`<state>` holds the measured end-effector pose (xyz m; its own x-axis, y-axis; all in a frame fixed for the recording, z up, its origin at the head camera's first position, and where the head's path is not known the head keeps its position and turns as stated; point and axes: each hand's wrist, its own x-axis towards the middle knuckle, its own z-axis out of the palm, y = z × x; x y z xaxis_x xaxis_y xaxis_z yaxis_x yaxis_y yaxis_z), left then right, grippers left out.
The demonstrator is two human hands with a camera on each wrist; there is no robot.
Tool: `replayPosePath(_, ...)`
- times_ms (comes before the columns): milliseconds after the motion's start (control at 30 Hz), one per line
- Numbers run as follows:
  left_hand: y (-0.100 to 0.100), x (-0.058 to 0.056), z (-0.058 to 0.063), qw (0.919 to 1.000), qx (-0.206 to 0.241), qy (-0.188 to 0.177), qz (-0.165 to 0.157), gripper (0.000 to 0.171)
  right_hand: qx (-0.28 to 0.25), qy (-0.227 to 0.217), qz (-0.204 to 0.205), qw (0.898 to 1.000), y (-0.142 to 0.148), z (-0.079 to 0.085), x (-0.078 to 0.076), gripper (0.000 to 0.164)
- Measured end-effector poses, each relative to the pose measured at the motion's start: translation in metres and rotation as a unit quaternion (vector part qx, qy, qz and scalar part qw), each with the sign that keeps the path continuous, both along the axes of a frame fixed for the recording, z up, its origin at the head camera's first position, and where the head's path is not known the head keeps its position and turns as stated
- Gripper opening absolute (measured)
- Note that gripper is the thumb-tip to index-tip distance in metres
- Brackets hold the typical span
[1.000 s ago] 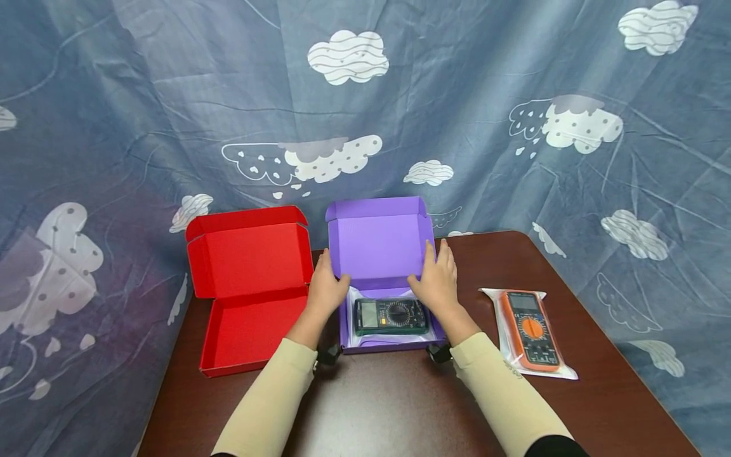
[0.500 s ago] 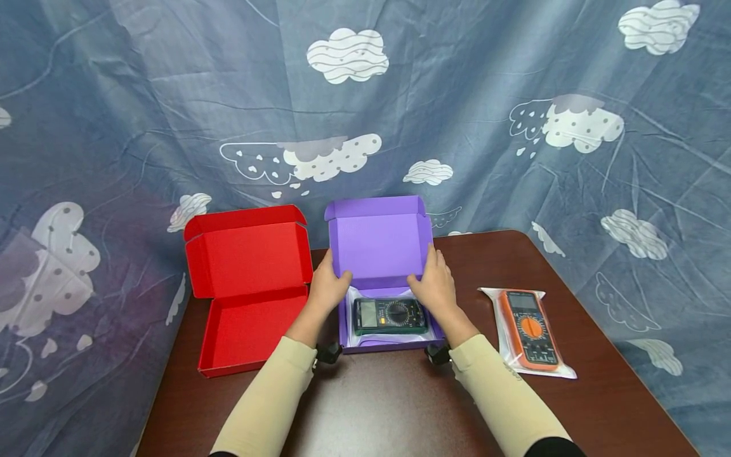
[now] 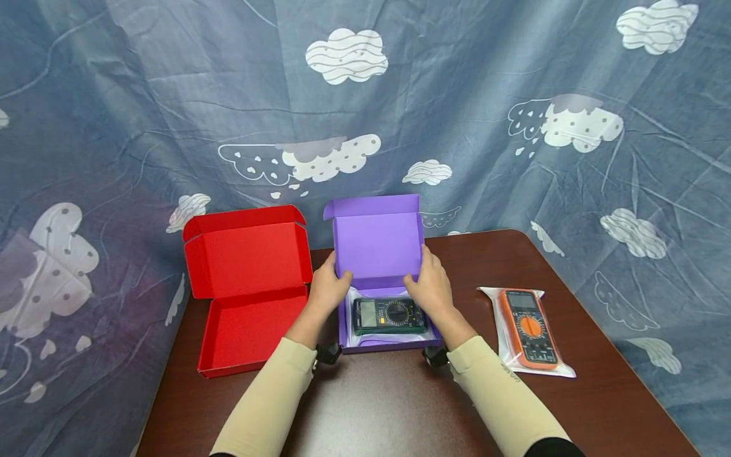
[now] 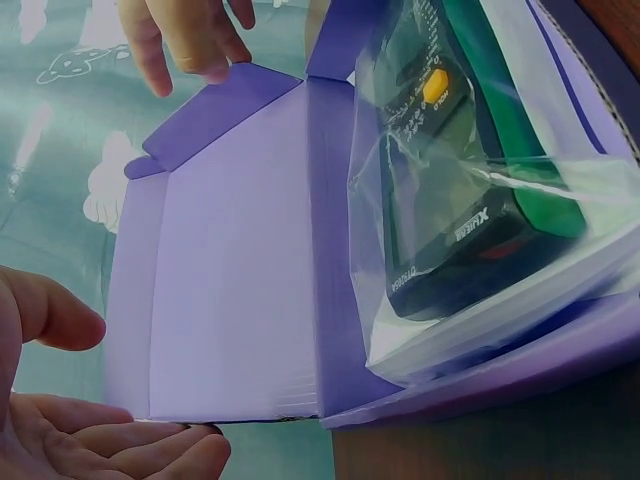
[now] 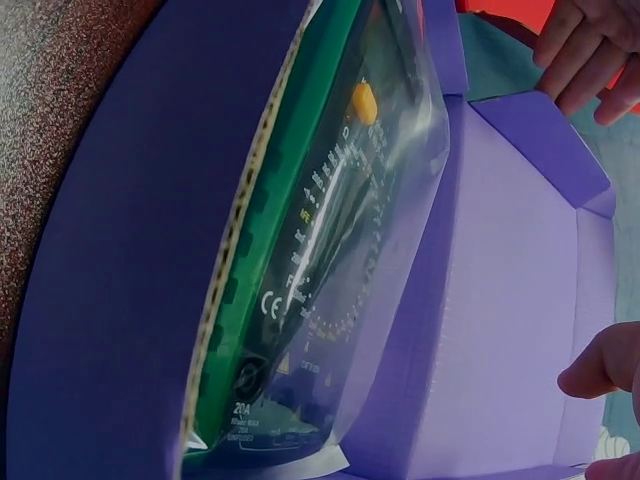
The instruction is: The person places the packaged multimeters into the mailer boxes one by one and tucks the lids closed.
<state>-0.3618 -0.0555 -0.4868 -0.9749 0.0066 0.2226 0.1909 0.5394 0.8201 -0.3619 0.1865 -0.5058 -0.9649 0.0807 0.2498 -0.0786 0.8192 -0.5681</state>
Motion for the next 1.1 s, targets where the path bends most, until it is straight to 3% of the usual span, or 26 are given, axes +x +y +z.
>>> replayPosePath(233,0.0010,0.0030,0.0006,1.0000,0.002,0.003,0.001,0.047,-0.002,0.003,-0.002,1.000,-0.0005,-0.0021,0.0013,0.086)
replayPosePath(467,0.0009,0.0045,-0.0029,0.9992,0.039,0.002,0.002,0.057,-0.008,-0.001,-0.009,1.000,0.0000,-0.0026,0.0016,0.088)
replayPosePath(900,-0.0028,0.0059,-0.0062,0.9975,0.062,-0.012,0.031,0.050,-0.007,0.012,-0.016,1.000,0.0006,0.0000,0.0053,0.087)
replayPosePath(1100,-0.0028,0.0055,-0.0082,0.9974,0.066,0.000,0.030,0.049,-0.004,0.014,-0.015,1.000,0.0001,-0.0009,0.0057,0.086)
